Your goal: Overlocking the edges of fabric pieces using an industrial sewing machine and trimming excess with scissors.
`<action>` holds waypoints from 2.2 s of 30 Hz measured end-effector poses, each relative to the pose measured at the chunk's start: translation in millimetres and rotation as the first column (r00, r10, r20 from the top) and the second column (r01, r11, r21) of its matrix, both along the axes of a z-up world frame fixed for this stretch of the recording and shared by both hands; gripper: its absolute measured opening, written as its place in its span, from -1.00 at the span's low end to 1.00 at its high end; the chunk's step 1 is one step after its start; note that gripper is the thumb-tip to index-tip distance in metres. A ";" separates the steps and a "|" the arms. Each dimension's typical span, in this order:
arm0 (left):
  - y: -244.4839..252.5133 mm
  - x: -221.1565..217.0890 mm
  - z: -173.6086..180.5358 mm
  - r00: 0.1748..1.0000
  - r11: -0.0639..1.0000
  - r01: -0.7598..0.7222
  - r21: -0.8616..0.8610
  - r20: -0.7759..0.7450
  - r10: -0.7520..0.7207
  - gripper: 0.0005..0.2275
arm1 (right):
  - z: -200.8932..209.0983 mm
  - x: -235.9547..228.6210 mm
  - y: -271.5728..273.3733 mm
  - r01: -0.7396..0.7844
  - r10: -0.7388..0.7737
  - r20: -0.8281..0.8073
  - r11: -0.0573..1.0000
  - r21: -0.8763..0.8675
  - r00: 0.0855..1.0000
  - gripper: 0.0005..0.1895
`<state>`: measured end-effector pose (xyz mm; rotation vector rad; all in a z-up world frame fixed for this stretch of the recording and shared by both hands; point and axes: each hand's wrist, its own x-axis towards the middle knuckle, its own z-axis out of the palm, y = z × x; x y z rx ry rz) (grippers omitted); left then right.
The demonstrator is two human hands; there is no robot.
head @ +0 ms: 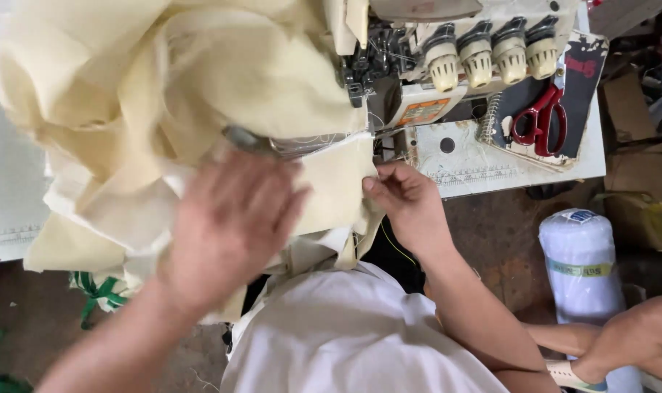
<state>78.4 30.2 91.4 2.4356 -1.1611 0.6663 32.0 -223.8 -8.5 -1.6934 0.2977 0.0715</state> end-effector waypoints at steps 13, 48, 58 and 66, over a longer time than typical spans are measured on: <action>-1.3 17.6 -52.9 0.204 0.848 -0.462 -0.260 -0.962 -0.184 -0.83 | -39.7 -7.3 -3.5 -0.255 0.246 0.072 0.953 0.162 0.967 -0.72; 12.7 44.4 33.9 0.620 0.916 -0.214 0.340 -0.677 0.396 -0.79 | -1.0 4.2 32.3 -0.071 -0.002 0.116 0.777 0.626 0.993 -0.59; -4.6 41.1 24.0 0.668 0.878 -0.213 0.428 -0.592 0.451 -0.77 | 15.7 -13.2 16.9 0.133 -0.127 -0.052 0.796 0.590 0.990 -0.49; -3.2 61.8 32.0 0.534 0.864 -0.255 0.434 -0.681 0.500 -0.74 | 17.6 -4.7 18.3 0.068 -0.058 -0.036 0.856 0.513 0.998 -0.87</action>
